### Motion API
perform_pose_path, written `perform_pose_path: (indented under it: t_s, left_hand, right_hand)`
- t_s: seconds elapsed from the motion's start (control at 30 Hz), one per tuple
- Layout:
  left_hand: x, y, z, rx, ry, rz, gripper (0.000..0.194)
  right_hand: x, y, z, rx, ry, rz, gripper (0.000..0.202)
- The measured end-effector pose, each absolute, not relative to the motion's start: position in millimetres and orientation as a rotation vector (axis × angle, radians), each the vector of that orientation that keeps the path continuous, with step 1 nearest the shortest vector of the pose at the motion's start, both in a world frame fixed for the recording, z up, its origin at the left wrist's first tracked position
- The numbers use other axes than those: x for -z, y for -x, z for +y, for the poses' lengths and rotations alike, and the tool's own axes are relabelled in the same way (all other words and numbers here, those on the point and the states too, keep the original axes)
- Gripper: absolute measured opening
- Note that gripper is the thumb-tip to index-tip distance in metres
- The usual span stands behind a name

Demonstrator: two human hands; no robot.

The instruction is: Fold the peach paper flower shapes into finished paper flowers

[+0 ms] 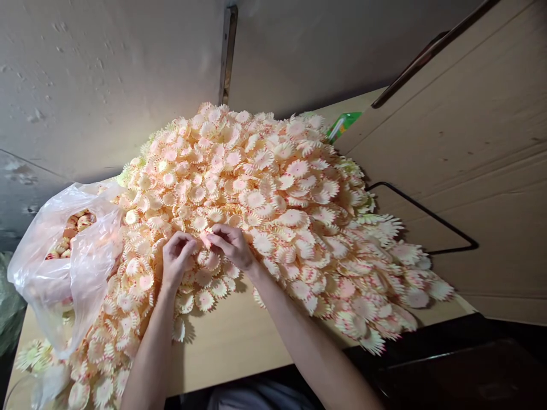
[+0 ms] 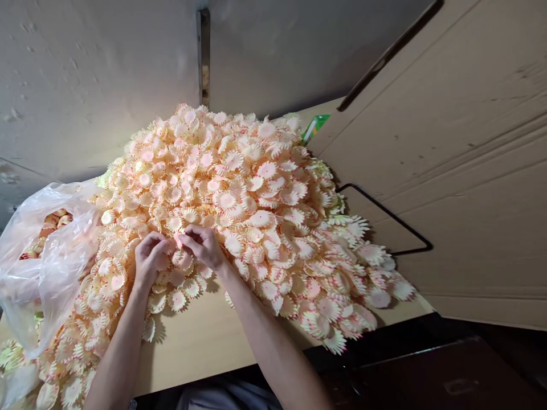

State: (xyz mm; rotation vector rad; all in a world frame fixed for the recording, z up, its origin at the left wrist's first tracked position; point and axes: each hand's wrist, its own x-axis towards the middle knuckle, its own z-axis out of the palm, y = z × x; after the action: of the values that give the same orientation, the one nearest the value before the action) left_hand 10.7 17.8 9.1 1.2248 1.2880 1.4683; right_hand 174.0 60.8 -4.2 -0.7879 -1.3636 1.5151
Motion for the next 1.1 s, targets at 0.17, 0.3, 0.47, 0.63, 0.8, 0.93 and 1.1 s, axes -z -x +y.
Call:
perform_pose_path:
  t_s: [0.17, 0.3, 0.47, 0.63, 0.8, 0.93, 1.1]
  left_hand:
    - [-11.6, -16.2, 17.9, -1.309, -1.264, 1.32, 0.028]
    - [-7.7, -14.5, 18.9, -1.286, -1.26, 1.345, 0.028]
    - [-8.0, -12.6, 18.8, -1.25, -1.258, 1.354, 0.028]
    - [-8.7, -15.6, 17.0, -1.305, -1.263, 1.354, 0.027]
    - [-0.7, -10.3, 18.7, -1.5, -1.188, 1.384, 0.026]
    - [8.2, -7.5, 21.6, -1.626, -1.038, 1.399, 0.023]
    - [9.3, -12.1, 24.2, -1.725, -0.93, 1.431, 0.02]
  right_hand:
    - [3.6, -172.8, 61.6, -1.493, 0.716, -1.471, 0.027]
    - [3.4, -173.4, 63.3, -1.426, 0.709, -1.52, 0.028]
    - [1.9, -173.5, 62.3, -1.448, 0.712, -1.512, 0.029]
    - [2.8, -172.9, 62.7, -1.482, 0.771, -1.451, 0.029]
    - [7.7, -171.7, 66.2, -1.529, 0.84, -1.208, 0.027]
    - [7.5, -169.1, 66.7, -1.536, 0.823, -1.139, 0.027]
    - [5.7, -166.4, 67.4, -1.57, 0.774, -1.048, 0.028]
